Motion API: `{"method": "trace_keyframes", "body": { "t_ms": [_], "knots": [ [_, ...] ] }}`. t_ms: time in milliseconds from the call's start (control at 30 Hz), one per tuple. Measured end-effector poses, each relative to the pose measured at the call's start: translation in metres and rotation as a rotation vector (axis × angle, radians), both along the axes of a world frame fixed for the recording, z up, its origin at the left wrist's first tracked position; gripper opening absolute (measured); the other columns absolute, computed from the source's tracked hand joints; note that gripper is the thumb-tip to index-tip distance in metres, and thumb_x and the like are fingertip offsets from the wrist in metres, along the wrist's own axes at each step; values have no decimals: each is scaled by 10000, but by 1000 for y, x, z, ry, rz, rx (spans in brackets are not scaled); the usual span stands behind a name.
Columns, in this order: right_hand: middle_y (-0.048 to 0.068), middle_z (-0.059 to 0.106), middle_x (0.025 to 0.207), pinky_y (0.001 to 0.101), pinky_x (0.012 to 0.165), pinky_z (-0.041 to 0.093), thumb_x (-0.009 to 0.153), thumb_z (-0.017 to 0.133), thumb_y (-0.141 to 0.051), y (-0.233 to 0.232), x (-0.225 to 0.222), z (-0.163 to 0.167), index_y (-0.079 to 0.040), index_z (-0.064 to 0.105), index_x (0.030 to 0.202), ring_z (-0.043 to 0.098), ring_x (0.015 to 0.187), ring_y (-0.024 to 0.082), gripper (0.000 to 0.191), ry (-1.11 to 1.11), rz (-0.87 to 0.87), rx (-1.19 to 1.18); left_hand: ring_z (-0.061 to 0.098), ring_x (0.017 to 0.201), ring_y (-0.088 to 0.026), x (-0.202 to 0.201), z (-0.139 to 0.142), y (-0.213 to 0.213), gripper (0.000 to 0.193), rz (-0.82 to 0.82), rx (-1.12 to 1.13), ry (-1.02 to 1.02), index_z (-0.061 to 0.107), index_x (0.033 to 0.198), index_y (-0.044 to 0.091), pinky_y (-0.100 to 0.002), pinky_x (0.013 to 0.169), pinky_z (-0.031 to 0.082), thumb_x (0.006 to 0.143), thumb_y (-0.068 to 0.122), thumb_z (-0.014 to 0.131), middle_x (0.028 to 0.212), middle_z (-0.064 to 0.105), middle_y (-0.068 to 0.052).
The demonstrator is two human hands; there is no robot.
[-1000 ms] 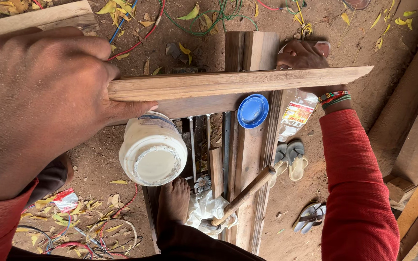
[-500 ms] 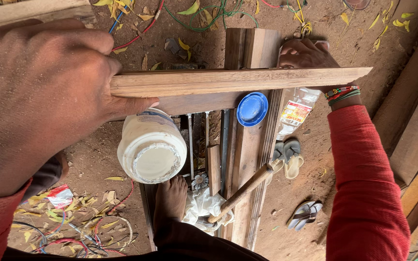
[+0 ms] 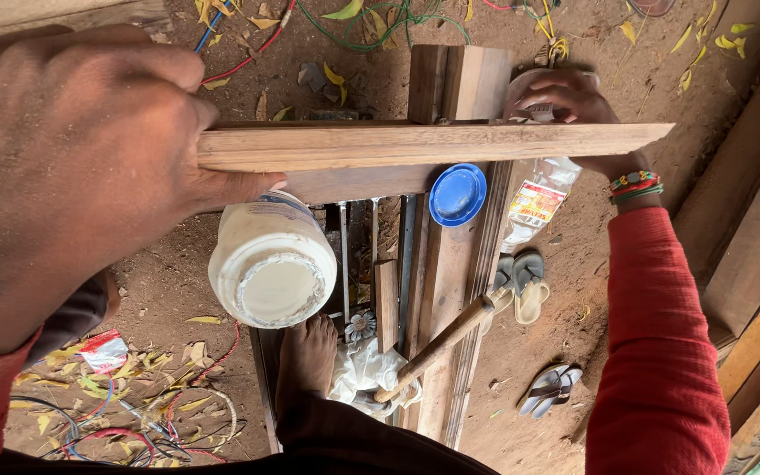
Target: The person applies glue to a wooden plank and attaches it to a larger wooden frame. They then use a hammer to drive nails into the plank to secure it in place.
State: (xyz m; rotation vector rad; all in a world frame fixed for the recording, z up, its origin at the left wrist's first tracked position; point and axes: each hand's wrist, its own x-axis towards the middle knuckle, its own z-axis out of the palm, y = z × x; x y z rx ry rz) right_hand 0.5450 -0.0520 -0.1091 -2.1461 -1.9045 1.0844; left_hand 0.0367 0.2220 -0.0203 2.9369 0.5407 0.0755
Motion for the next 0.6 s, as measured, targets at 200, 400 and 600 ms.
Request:
{"method": "trace_keyframes", "body": {
  "t_ms": [200, 400, 600],
  "knots": [
    [70, 568, 1424, 377, 979, 572, 891, 764, -15, 7, -13, -2, -153, 736, 1221, 558, 1351, 284, 359, -130, 130, 54, 589, 495, -108, -3, 1, 3, 594, -24, 50, 97, 789, 672, 178, -290, 485, 496, 752, 754, 666, 546, 555, 57],
    [93, 569, 1416, 413, 1120, 541, 888, 808, -69, 9, -27, 16, -169, 755, 1220, 595, 1296, 265, 352, -201, 182, 131, 609, 549, -92, -4, 2, 5, 613, -33, 67, 158, 779, 655, 195, -277, 522, 510, 743, 795, 695, 568, 551, 63],
    [11, 602, 1362, 450, 1033, 495, 852, 834, -206, 16, -55, 39, -263, 797, 1164, 561, 1273, 237, 319, -516, 307, 109, 606, 518, -106, -2, -5, 1, 617, -14, 31, 109, 823, 770, 167, -296, 522, 517, 732, 775, 721, 592, 574, 69]
  ]
}}
